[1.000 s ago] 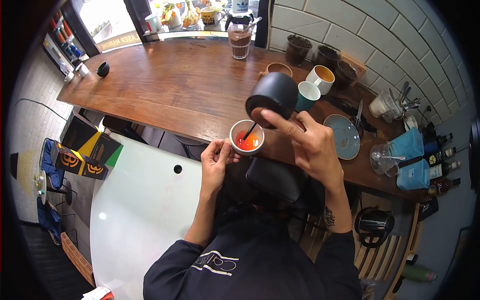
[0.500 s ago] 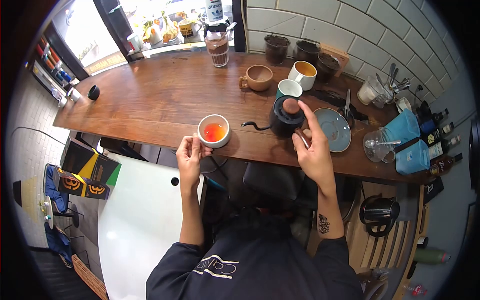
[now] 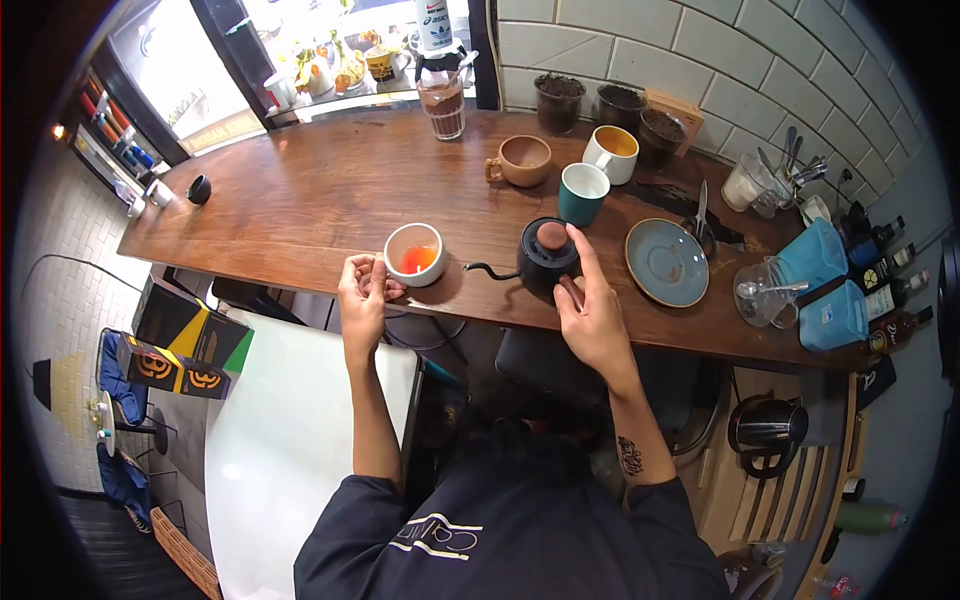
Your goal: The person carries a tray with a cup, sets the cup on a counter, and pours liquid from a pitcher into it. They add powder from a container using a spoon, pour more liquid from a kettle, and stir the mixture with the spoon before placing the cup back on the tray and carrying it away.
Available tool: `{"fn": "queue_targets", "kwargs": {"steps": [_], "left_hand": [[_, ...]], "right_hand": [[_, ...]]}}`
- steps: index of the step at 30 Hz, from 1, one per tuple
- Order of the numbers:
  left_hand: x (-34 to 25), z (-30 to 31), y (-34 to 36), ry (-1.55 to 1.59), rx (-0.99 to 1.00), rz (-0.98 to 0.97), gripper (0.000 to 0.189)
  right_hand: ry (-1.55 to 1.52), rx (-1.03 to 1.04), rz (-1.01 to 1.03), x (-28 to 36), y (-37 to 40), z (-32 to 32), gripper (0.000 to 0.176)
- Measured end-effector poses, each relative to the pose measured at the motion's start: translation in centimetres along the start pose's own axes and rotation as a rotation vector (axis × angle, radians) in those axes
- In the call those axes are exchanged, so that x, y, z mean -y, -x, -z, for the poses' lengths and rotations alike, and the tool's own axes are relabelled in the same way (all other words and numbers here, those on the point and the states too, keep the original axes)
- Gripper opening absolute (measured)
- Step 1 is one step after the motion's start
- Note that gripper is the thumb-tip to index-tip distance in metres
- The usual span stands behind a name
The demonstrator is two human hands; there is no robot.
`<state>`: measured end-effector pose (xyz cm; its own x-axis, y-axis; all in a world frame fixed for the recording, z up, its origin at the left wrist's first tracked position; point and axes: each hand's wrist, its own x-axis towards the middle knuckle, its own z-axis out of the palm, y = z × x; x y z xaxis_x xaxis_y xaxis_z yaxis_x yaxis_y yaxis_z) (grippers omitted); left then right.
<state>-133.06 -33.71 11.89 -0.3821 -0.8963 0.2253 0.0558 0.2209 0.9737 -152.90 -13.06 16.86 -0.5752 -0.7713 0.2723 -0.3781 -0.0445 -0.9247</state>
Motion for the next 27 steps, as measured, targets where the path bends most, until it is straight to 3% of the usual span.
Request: {"fn": "queue_targets", "kwargs": {"steps": [2, 4, 8, 10, 12, 14, 16, 18, 21, 27], "left_hand": [[-0.3, 0.2, 0.0, -0.006, -0.001, 0.009, 0.024], [-0.9, 0.1, 0.5, -0.009, -0.003, 0.021, 0.025], [-1.9, -0.4, 3.0, 0.007, -0.173, -0.014, 0.025], [-2.5, -1.1, 5.1, 0.079, -0.288, -0.081, 0.021], [-2.4, -2.3, 7.9, 0.158, -0.126, -0.001, 0.017], [-2.8, -4.7, 10.4, 0.288, 0.176, 0.085, 0.017], [-3.3, -7.2, 11.5, 0.372, 0.493, 0.268, 0.025], [-3.4, -9.5, 11.9, 0.521, 0.654, 0.396, 0.036], [-3.2, -11.9, 11.4, 0.738, 0.733, 0.542, 0.044], [-3.6, -15.0, 10.6, 0.884, 0.66, 0.562, 0.049]], "right_hand": [[0.011, -0.023, 0.037, 0.0, 0.0, -0.6, 0.063], [0.079, -0.022, -0.071, 0.6, 0.1, -0.8, 0.062], [0.023, 0.024, -0.142, 1.0, -0.1, -0.4, 0.06], [0.289, 0.054, -0.11, 1.6, -0.8, 0.3, 0.059], [0.338, 0.086, -0.173, 2.3, -1.6, 1.0, 0.054], [0.558, -0.066, 0.13, 1.4, -2.2, 0.9, 0.047], [0.596, -0.129, 0.192, 1.7, -2.6, 0.6, 0.038], [0.758, -0.151, 0.217, 1.3, -3.3, 0.3, 0.038], [0.663, -0.182, 0.228, 1.0, -3.8, 0.1, 0.031], [0.456, -0.347, 0.202, 2.1, -3.1, 2.7, 0.027]]}}
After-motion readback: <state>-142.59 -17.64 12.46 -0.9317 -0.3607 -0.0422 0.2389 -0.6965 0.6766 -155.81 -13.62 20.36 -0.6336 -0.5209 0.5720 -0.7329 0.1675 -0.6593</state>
